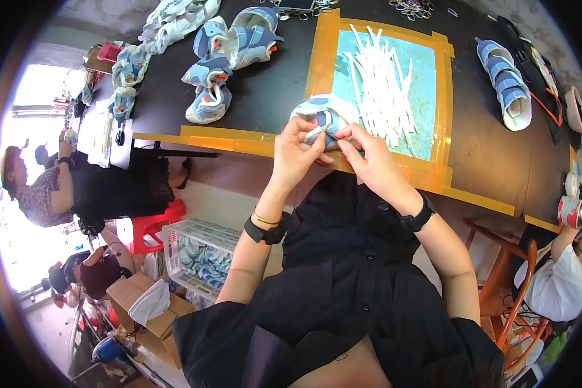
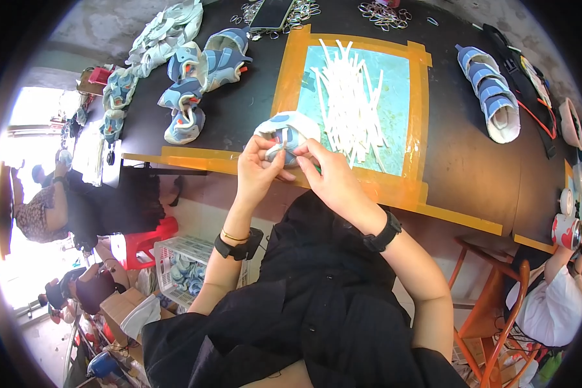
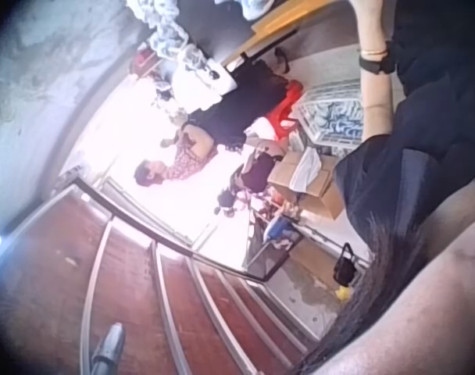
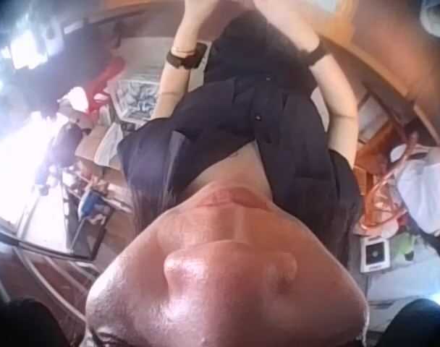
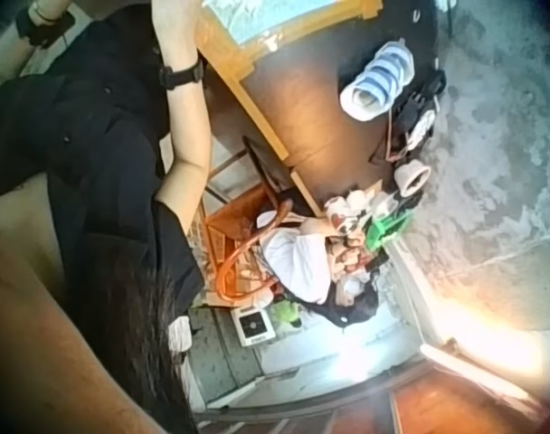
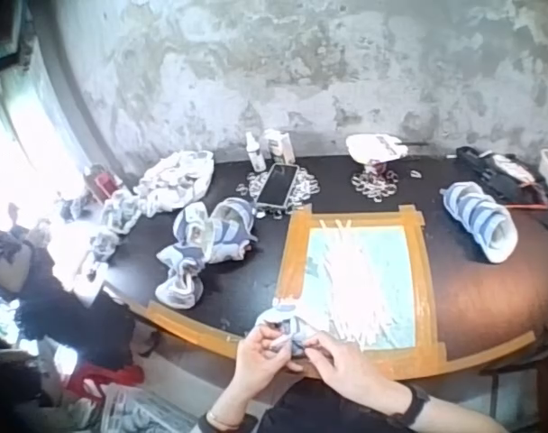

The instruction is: Assembling shoe components by applying strips and managing the shoe upper.

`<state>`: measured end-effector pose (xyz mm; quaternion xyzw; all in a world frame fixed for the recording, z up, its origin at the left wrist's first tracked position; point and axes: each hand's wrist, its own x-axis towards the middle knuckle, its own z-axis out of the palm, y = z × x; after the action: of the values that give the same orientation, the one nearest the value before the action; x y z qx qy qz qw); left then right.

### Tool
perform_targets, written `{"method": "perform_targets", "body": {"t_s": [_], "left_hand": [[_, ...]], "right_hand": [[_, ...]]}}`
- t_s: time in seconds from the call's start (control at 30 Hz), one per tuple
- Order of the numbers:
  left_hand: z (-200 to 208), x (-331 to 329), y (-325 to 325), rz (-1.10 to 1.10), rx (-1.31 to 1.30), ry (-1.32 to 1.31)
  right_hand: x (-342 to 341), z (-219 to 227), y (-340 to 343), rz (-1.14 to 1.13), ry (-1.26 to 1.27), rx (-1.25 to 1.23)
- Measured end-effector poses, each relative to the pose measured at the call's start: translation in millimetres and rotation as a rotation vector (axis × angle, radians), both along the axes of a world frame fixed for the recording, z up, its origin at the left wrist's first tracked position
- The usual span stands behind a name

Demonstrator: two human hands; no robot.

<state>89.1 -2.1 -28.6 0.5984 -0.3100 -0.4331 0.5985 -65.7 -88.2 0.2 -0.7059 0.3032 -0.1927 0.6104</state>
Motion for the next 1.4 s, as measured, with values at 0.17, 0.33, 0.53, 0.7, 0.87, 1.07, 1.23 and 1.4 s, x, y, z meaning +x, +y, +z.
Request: {"method": "perform_targets", "body": {"t_s": [0.17,0.33,0.53,0.7,0.87,1.07,1.23,1.4], "left_hand": [[0,0,1,-0.002,-0.001,-0.001],[-1,-1,0,0.004,-0.007,-0.003],[-7,-1,4,0.021,-0.033,-0.101],[-14,3,8,-0.021,-0.037,-0.126],[-14,3,9,-0.023,-0.079,-0.152],[-10,8,12,-0.072,-0.059,-0.258],[-15,7,12,-0.076,-0.110,-0.336],[-16,5,12,-0.069,-0.119,-0.356]], "right_hand": [[0,0,-2,0.017,0.002,0.032],[1,-2,-4,0.021,0.018,0.001],[5,8,-12,0.100,0.066,-0.058],[11,11,-4,0.211,0.248,-0.495],[14,4,8,0.175,0.282,-0.588],[19,-7,5,-0.001,0.082,-0.001],[18,0,-3,-0.030,0.080,0.658],[21,-13,6,0.069,0.114,-0.578]]}}
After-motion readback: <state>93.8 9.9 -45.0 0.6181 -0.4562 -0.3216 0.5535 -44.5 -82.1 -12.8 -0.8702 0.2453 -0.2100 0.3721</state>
